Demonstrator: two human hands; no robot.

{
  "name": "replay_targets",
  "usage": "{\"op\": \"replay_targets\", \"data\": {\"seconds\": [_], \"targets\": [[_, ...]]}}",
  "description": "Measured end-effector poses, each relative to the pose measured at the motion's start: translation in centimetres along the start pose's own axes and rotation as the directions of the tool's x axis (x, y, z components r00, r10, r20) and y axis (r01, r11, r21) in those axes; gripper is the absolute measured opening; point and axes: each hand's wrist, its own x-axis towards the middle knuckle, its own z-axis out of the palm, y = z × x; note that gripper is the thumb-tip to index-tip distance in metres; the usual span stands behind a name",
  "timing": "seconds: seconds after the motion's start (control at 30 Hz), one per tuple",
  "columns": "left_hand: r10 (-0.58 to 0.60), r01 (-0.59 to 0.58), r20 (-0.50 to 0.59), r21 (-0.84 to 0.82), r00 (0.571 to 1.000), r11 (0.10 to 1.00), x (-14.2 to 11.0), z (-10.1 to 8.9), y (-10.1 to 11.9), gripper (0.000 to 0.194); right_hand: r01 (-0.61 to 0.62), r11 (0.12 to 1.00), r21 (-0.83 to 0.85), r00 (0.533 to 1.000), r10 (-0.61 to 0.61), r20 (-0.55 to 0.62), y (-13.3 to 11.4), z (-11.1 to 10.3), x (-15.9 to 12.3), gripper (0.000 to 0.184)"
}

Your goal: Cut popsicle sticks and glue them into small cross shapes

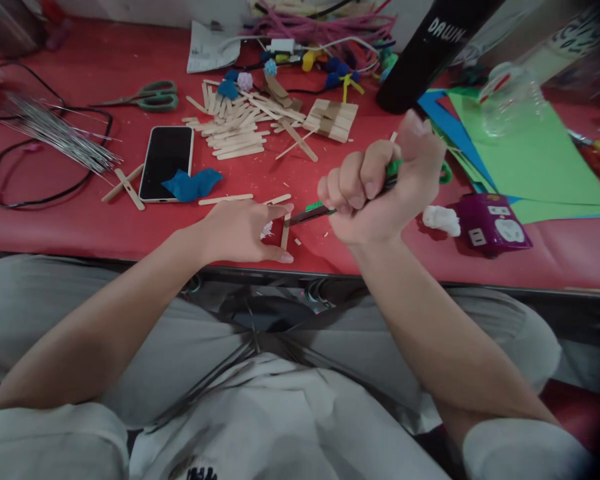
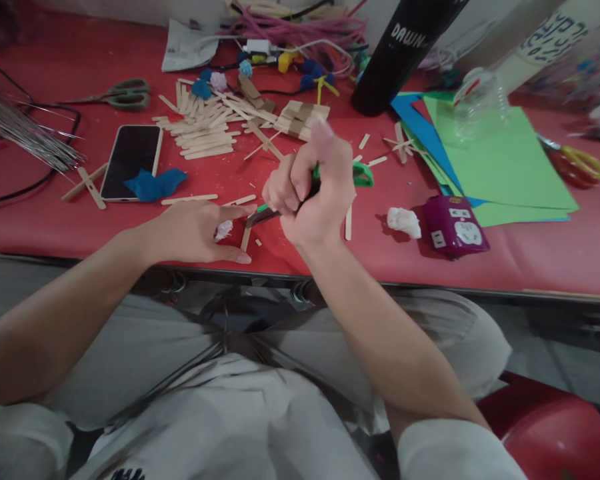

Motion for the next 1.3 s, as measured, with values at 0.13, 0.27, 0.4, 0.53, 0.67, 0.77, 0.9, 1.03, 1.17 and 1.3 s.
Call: {"op": "replay_targets", "data": {"seconds": [0.13, 0.27, 0.4, 0.53, 0.67, 0.77, 0.9, 1.03, 1.17, 1.3], "targets": [[-0.023, 0.023, 0.015, -0.008, 1.0, 1.0, 0.0, -0.2, 0.1, 0.098, 0.039, 0.967, 0.252, 0.999, -0.03, -0.039, 0.1, 0.7, 0.2, 0.076], [-0.057, 0.057, 0.012, 0.02, 0.998, 0.998, -0.1, -0.5, 0.5, 0.094, 0.037, 0.952, 0.304, 0.991, 0.005, -0.136, -0.2, 1.4, 0.0, 0.075], [-0.056, 0.056, 0.009, 0.03, 0.998, 0.998, -0.1, -0.5, 0.6, 0.093, 0.054, 0.951, 0.304, 0.994, -0.023, -0.104, -0.1, 1.2, 0.0, 0.072], [-0.051, 0.051, 0.005, 0.024, 0.999, 0.998, -0.1, -0.4, 0.5, 0.092, 0.034, 0.95, 0.312, 0.999, -0.023, -0.04, 0.0, 0.7, 0.1, 0.071], [-0.011, 0.012, -0.016, 0.018, 1.0, 1.0, -0.1, -0.3, 0.4, 0.088, -0.006, 0.965, 0.263, 1.0, 0.007, -0.004, -0.1, 0.6, 0.0, 0.07], [-0.005, 0.005, -0.029, -0.004, 1.0, 1.0, -0.2, -0.2, 0.4, 0.086, -0.016, 0.97, 0.243, 0.999, 0.005, 0.045, 0.0, 0.5, 0.0, 0.069], [0.01, -0.01, -0.061, -0.003, 0.998, 1.0, -0.1, 0.1, 0.3, 0.084, -0.04, 0.973, 0.225, 0.982, -0.003, 0.189, 0.3, -0.4, 0.2, 0.066], [0.002, -0.002, -0.042, -0.002, 0.999, 1.0, 0.1, 0.0, 0.2, 0.081, -0.081, 0.971, 0.227, 0.965, 0.019, 0.263, 0.0, -0.9, 0.2, 0.06], [-0.015, 0.015, -0.037, 0.001, 0.999, 1.0, 0.4, 0.0, 0.1, 0.085, -0.093, 0.967, 0.237, 0.957, 0.021, 0.29, -0.4, -0.8, 0.0, 0.059], [-0.031, 0.031, -0.014, 0.02, 0.999, 0.999, 0.7, 0.1, 0.0, 0.089, -0.092, 0.97, 0.226, 0.944, 0.013, 0.329, -0.2, -0.6, -0.1, 0.061]]}}
